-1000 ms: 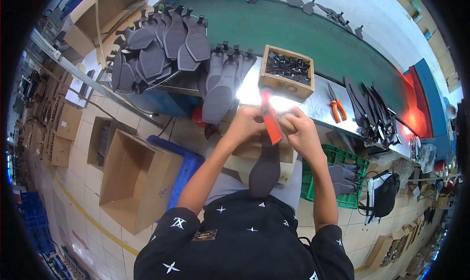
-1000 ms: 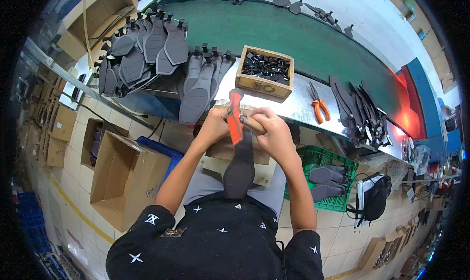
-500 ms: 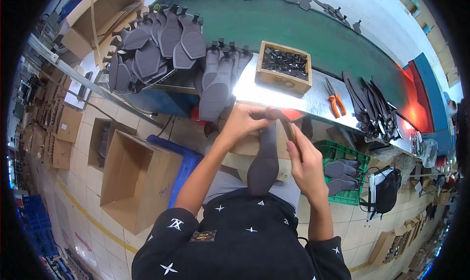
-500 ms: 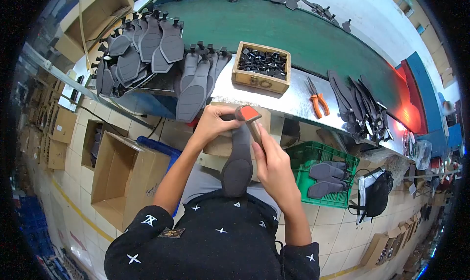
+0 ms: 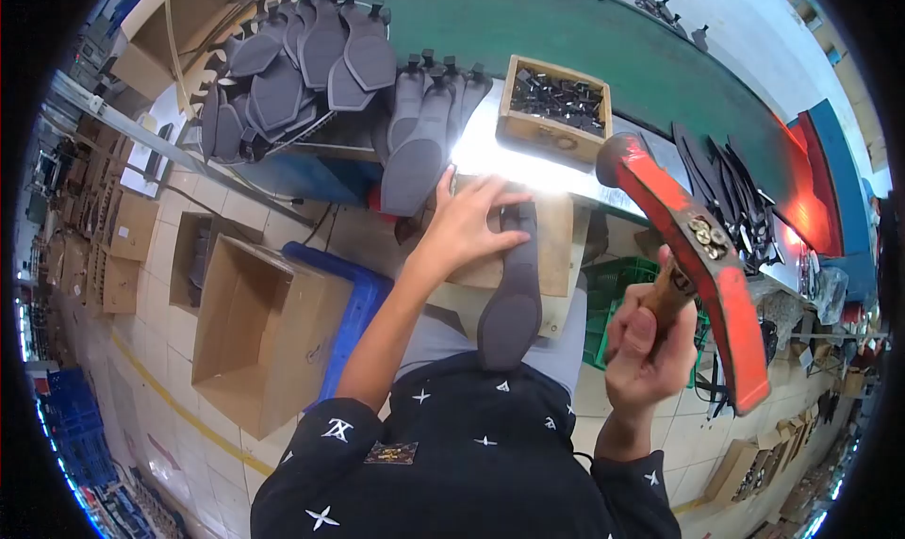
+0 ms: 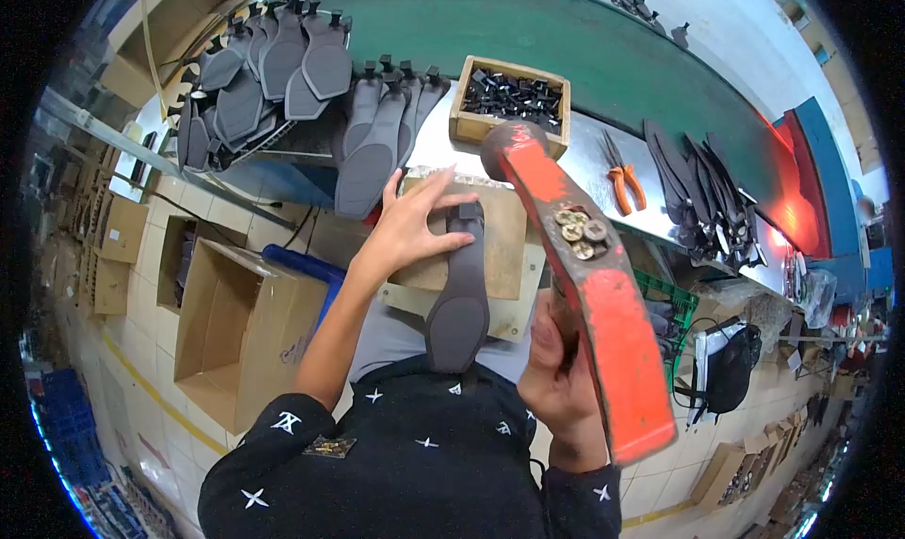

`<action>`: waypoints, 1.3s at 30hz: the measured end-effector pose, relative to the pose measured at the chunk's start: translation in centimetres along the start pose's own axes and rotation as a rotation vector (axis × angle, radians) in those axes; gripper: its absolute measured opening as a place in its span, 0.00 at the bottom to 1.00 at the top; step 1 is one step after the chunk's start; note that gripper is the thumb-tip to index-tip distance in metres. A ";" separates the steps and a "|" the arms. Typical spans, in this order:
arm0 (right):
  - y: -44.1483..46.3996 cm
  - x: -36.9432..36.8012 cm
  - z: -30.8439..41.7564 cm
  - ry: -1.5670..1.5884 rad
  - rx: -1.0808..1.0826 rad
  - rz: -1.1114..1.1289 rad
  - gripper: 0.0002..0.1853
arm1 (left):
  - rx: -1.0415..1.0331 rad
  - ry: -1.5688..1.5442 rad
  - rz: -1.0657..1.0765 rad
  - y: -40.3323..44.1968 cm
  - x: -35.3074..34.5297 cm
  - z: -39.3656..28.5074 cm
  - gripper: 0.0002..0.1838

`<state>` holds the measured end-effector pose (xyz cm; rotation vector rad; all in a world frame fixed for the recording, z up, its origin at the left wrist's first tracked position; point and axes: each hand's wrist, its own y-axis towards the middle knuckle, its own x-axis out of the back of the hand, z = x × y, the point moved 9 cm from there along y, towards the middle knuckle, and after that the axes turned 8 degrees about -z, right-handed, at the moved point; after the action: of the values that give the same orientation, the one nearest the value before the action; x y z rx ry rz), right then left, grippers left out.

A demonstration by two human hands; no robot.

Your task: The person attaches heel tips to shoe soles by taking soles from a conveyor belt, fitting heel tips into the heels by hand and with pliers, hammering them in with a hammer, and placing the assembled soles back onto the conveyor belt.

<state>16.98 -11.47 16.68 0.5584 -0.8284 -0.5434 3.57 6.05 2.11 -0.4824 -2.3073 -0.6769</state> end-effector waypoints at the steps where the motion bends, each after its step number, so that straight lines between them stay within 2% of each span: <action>1: -0.6 -2.0 -1.2 0.020 -0.007 0.061 0.22 | 0.017 0.032 0.028 -0.1 -0.2 0.2 0.46; 2: -1.3 -4.0 -2.4 0.039 -0.016 0.122 0.23 | 0.028 0.065 0.048 -0.1 -0.2 0.2 0.41; 3: -2.2 -6.8 -3.5 0.155 -0.163 0.278 0.24 | 0.036 0.097 0.068 -0.1 -0.4 0.1 0.36; 4: -1.9 -5.5 -2.5 0.114 -0.089 0.223 0.16 | -0.055 0.050 -0.042 -0.1 0.1 -0.9 0.23; 7: -0.8 -3.5 -2.9 0.149 -0.177 0.177 0.13 | -0.271 0.072 -0.168 -1.1 1.7 -2.8 0.16; 8: -0.5 -3.0 -3.7 0.146 -0.213 0.184 0.12 | -0.153 -0.119 -0.081 -1.0 2.1 -2.3 0.15; 9: -0.4 -3.0 -4.5 0.202 -0.284 0.149 0.15 | -0.025 -0.316 0.016 -2.4 2.4 -2.5 0.15; 10: -0.1 -3.5 -4.4 0.158 -0.212 0.151 0.18 | 0.111 -0.516 0.117 -4.1 2.4 -3.0 0.14; 11: 0.3 -4.3 -4.3 0.115 -0.138 0.153 0.20 | 0.136 -0.553 0.159 -5.3 3.1 -4.2 0.13; 13: -0.4 -7.3 -4.3 -0.038 0.068 0.286 0.26 | 0.188 -0.629 0.242 -7.5 4.2 -6.4 0.13; 14: -1.5 -9.2 -5.1 -0.111 0.121 0.402 0.28 | 0.213 -0.766 0.236 -8.3 4.4 -7.2 0.12; 15: -2.3 -10.6 -5.3 -0.157 0.132 0.517 0.28 | 0.237 -0.906 0.226 -8.9 4.5 -7.9 0.11; 16: -2.2 -10.6 -4.2 -0.196 0.274 0.523 0.26 | 0.289 -0.937 0.253 -9.6 4.8 -8.4 0.11; 17: -1.9 -10.3 -2.8 -0.233 0.416 0.527 0.24 | 0.295 -1.030 0.171 -10.0 5.1 -8.9 0.13; 19: -0.1 -8.0 0.0 0.188 0.279 0.652 0.21 | 0.283 -1.091 0.170 -10.6 5.4 -9.6 0.13; 21: 0.1 -7.4 1.6 0.672 0.074 0.790 0.20 | 0.255 -1.115 0.279 -11.2 4.7 -10.2 0.13; 23: -0.7 -7.5 2.8 0.820 0.062 0.877 0.22 | 0.224 -1.157 0.353 -11.4 4.3 -11.0 0.13; 27: -0.4 -7.4 3.8 1.089 0.131 0.976 0.20 | 0.230 -1.278 0.469 -11.4 4.3 -12.9 0.14; 29: -0.1 -7.4 3.4 1.139 0.141 0.966 0.18 | 0.241 -1.316 0.554 -11.1 4.1 -13.6 0.13; 30: 0.8 -7.0 2.9 1.099 0.143 0.952 0.17 | 0.334 -1.336 0.629 -11.4 3.4 -13.0 0.15; 31: 1.6 -6.4 2.2 1.057 0.151 0.930 0.17 | 0.538 -1.523 0.586 -12.1 1.7 -11.7 0.22; 33: 3.7 -4.3 -3.1 0.951 -0.080 0.565 0.13 | 0.588 -1.544 0.616 -12.7 0.9 -9.7 0.25; 35: 3.0 -2.3 -8.8 0.658 -0.306 0.357 0.11 | 0.361 -1.145 0.545 -12.1 0.9 -9.2 0.23; 37: 0.8 -0.4 -15.0 0.487 -0.581 0.242 0.10 | 0.575 -1.034 0.327 -9.8 3.4 -7.2 0.21; 39: -1.5 2.7 -21.0 0.342 -0.682 0.070 0.11 | 0.594 -0.928 0.111 -6.6 6.9 -3.8 0.23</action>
<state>34.83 -9.20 5.50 -0.0113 -0.2991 -0.6039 -2.65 -0.35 7.10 -0.7186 -3.1069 0.4118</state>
